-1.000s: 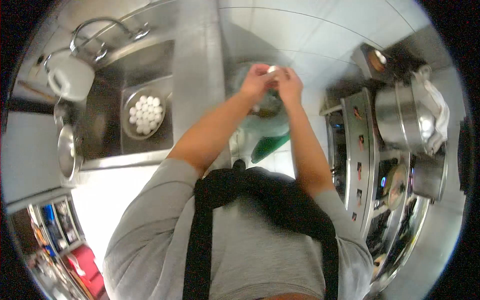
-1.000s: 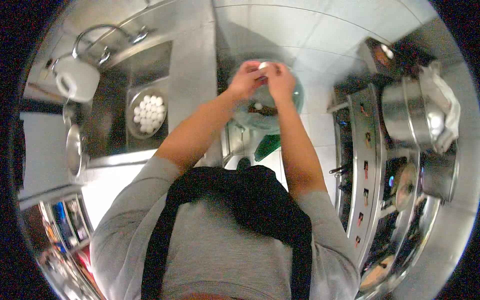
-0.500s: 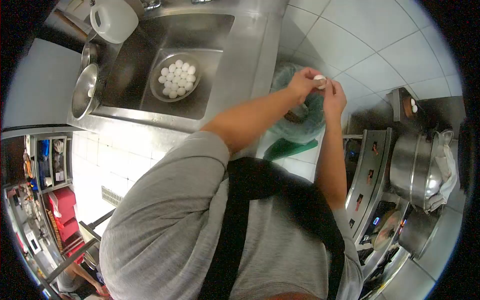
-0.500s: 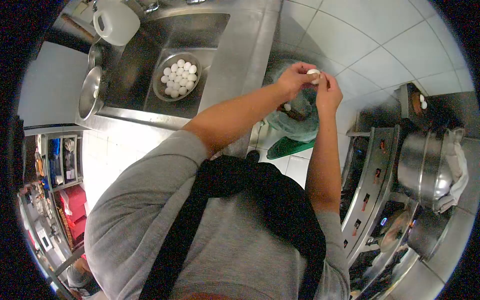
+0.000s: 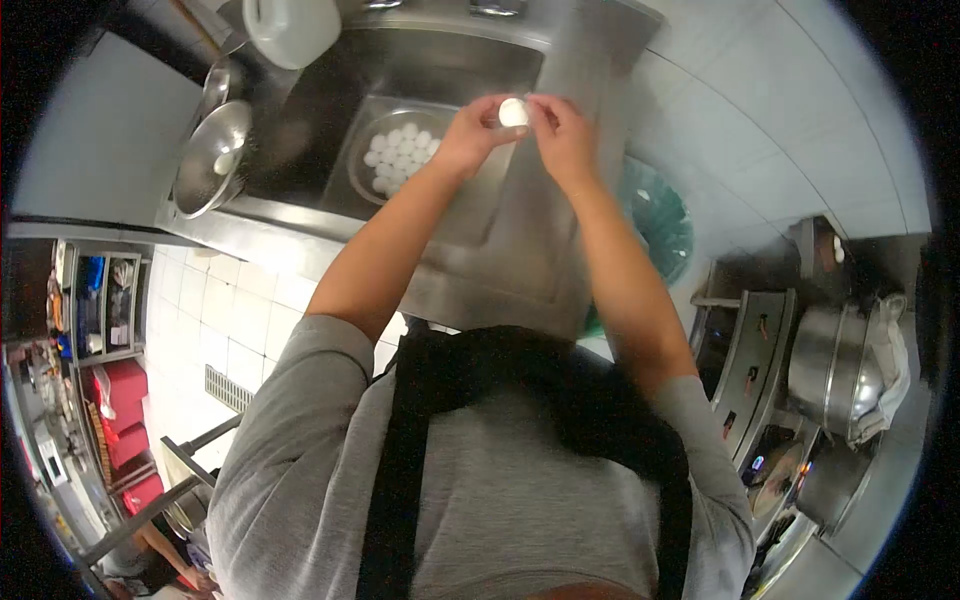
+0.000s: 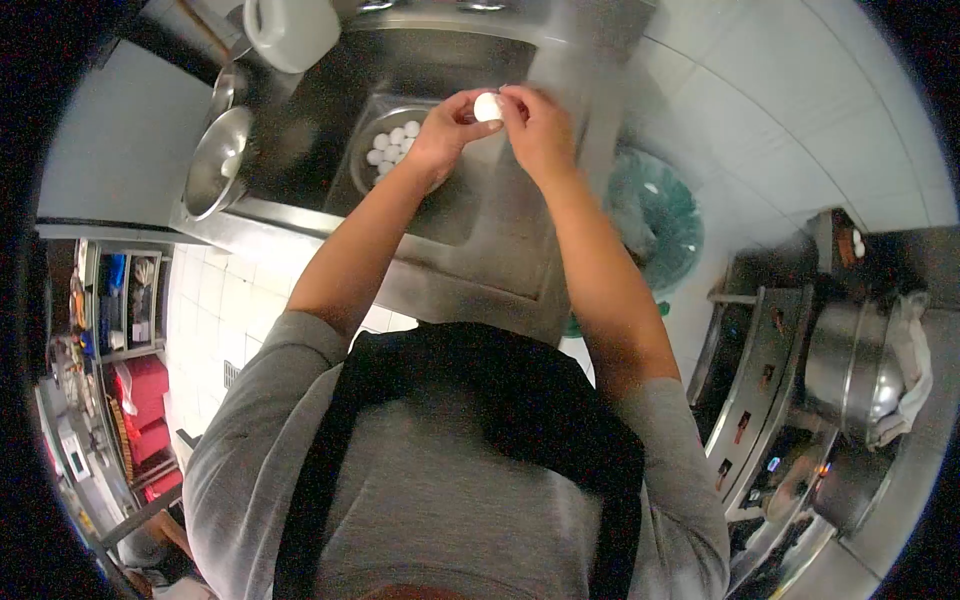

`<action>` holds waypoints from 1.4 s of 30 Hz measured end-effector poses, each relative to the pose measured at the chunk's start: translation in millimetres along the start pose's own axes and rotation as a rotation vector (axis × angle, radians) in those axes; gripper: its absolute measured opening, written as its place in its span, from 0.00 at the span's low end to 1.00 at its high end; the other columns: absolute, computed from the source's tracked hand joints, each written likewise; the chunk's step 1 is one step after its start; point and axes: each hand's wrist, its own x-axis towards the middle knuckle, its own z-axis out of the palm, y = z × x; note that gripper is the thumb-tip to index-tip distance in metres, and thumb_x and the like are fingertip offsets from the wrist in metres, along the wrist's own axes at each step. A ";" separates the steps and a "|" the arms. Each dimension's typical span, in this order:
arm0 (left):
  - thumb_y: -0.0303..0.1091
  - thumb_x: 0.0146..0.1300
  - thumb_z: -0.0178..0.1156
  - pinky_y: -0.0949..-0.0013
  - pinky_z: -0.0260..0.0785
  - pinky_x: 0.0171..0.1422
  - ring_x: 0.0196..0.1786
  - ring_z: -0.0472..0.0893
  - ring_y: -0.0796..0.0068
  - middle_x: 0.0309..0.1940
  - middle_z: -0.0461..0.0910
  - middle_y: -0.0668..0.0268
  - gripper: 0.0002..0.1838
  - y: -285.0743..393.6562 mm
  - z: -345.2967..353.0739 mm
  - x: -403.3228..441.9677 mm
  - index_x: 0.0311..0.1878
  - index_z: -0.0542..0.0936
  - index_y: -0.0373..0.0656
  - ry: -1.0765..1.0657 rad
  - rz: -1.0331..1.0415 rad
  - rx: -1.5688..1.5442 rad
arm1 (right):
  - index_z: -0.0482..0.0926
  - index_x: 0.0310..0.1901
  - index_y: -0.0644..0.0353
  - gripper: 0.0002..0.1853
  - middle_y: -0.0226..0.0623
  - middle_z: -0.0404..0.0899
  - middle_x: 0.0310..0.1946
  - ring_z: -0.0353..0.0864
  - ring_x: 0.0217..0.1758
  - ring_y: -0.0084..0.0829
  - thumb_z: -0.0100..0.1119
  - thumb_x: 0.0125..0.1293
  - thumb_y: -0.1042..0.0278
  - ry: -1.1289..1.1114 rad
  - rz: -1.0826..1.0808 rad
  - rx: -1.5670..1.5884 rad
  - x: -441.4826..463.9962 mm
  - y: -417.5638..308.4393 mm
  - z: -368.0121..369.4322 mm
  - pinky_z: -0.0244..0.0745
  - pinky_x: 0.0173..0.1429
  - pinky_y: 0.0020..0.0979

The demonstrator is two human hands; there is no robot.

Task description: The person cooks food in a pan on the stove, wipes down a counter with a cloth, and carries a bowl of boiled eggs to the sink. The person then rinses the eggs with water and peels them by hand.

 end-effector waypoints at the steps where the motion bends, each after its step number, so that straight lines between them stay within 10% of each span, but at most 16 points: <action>1: 0.23 0.49 0.65 0.77 0.65 0.50 0.42 0.74 0.80 0.41 0.77 0.67 0.24 0.5 -21.0 -2.5 0.52 0.72 0.38 0.015 0.004 0.016 | 0.78 0.34 0.60 0.07 0.40 0.77 0.28 0.77 0.29 0.35 0.58 0.56 0.67 -0.018 -0.017 0.029 0.7 -3.0 21.6 0.71 0.35 0.32; 16: 0.22 0.53 0.60 0.73 0.72 0.47 0.46 0.75 0.73 0.47 0.73 0.62 0.27 -14.5 -255.2 0.1 0.59 0.67 0.42 -0.015 -0.197 -0.082 | 0.77 0.34 0.61 0.09 0.41 0.78 0.28 0.78 0.31 0.36 0.56 0.58 0.65 -0.134 0.235 0.051 18.7 -8.9 261.5 0.71 0.36 0.32; 24: 0.28 0.51 0.63 0.72 0.69 0.44 0.43 0.75 0.75 0.43 0.75 0.62 0.22 -24.7 -281.6 21.4 0.50 0.70 0.37 -0.083 -0.134 0.183 | 0.76 0.32 0.60 0.08 0.41 0.77 0.24 0.77 0.27 0.35 0.56 0.59 0.63 -0.195 0.231 -0.082 26.2 -19.7 279.5 0.71 0.34 0.32; 39: 0.22 0.54 0.58 0.72 0.68 0.50 0.47 0.74 0.75 0.45 0.74 0.66 0.25 -38.2 -294.1 29.9 0.56 0.69 0.48 -0.175 -0.176 -0.244 | 0.75 0.35 0.62 0.09 0.47 0.78 0.31 0.77 0.37 0.48 0.51 0.59 0.65 -0.236 0.305 -0.313 29.3 24.3 289.5 0.70 0.42 0.41; 42: 0.21 0.53 0.59 0.72 0.68 0.50 0.46 0.74 0.75 0.45 0.74 0.67 0.26 -30.9 -292.0 27.0 0.56 0.69 0.50 -0.149 -0.176 -0.359 | 0.75 0.38 0.65 0.11 0.39 0.78 0.26 0.78 0.26 0.29 0.53 0.60 0.65 -0.483 0.366 -0.211 13.2 65.0 297.1 0.72 0.29 0.28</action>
